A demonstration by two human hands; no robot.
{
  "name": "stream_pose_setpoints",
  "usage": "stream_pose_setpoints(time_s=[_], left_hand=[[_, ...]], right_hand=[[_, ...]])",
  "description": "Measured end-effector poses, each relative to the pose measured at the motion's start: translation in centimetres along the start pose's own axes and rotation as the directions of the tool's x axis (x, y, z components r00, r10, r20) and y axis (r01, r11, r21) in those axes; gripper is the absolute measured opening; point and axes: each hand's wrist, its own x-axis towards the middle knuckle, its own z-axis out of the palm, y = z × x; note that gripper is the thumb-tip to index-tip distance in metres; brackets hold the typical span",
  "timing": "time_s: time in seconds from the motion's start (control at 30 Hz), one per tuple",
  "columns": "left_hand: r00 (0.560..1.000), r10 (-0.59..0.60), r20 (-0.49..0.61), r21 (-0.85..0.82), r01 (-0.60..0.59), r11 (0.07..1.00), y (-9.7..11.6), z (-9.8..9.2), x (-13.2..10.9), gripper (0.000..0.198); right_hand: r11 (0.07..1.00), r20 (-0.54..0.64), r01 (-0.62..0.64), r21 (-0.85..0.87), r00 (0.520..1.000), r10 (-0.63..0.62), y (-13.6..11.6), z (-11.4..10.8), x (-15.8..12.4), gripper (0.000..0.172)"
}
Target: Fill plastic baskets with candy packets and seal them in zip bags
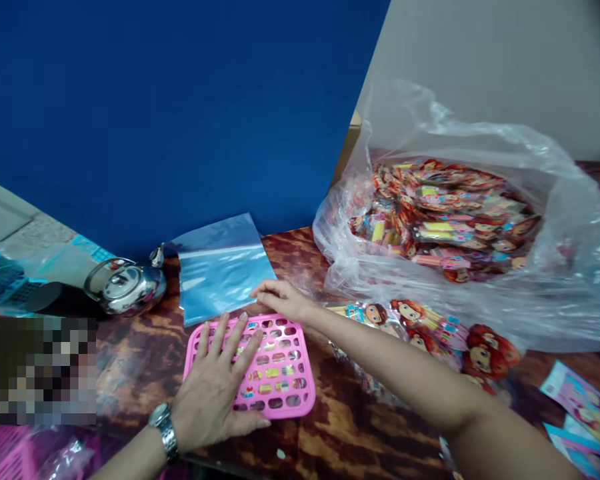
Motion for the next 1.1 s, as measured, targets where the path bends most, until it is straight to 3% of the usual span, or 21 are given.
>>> stream_pose_setpoints(time_s=[0.1,0.2,0.43,0.8,0.87,0.97,1.03,1.1], left_hand=[[1.000,0.003,-0.005,-0.001,-0.003,1.000,0.0,0.1,-0.1,0.101],[1.000,0.002,-0.007,-0.021,-0.002,1.000,0.0,0.2,-0.1,0.101],[1.000,-0.001,0.008,-0.057,0.002,0.998,0.2,0.5,-0.1,0.099],[1.000,0.010,0.002,-0.038,-0.010,0.999,0.3,0.2,0.0,0.096],[1.000,0.011,0.003,-0.031,-0.011,0.999,0.3,0.3,-0.1,0.096],[1.000,0.019,-0.008,-0.037,-0.019,0.999,0.2,0.4,-0.2,0.096],[1.000,0.024,-0.009,-0.045,-0.024,0.999,0.1,0.4,-0.2,0.095],[0.999,0.030,0.013,-0.043,-0.029,0.999,0.0,0.3,-0.2,0.094]], right_hand=[[0.993,-0.176,0.012,-0.114,0.984,-0.032,-0.6,-0.3,-2.1,0.029],[0.965,-0.254,-0.007,-0.262,0.965,-0.062,-1.4,0.3,-4.6,0.036],[0.748,-0.189,-0.026,-0.664,0.973,-0.134,-1.7,3.4,-7.2,0.057],[0.690,-0.262,-0.012,-0.724,0.930,-0.258,-1.9,3.0,-7.5,0.048],[0.651,-0.162,0.110,-0.751,0.925,-0.344,-2.4,3.1,-8.7,0.053],[0.536,0.136,0.363,-0.762,0.900,-0.415,-2.6,3.7,-11.1,0.072],[0.460,0.252,0.421,-0.782,0.888,-0.385,-2.1,4.2,-12.4,0.074],[0.401,0.288,0.422,-0.813,0.890,-0.353,-1.4,4.6,-13.0,0.065]])
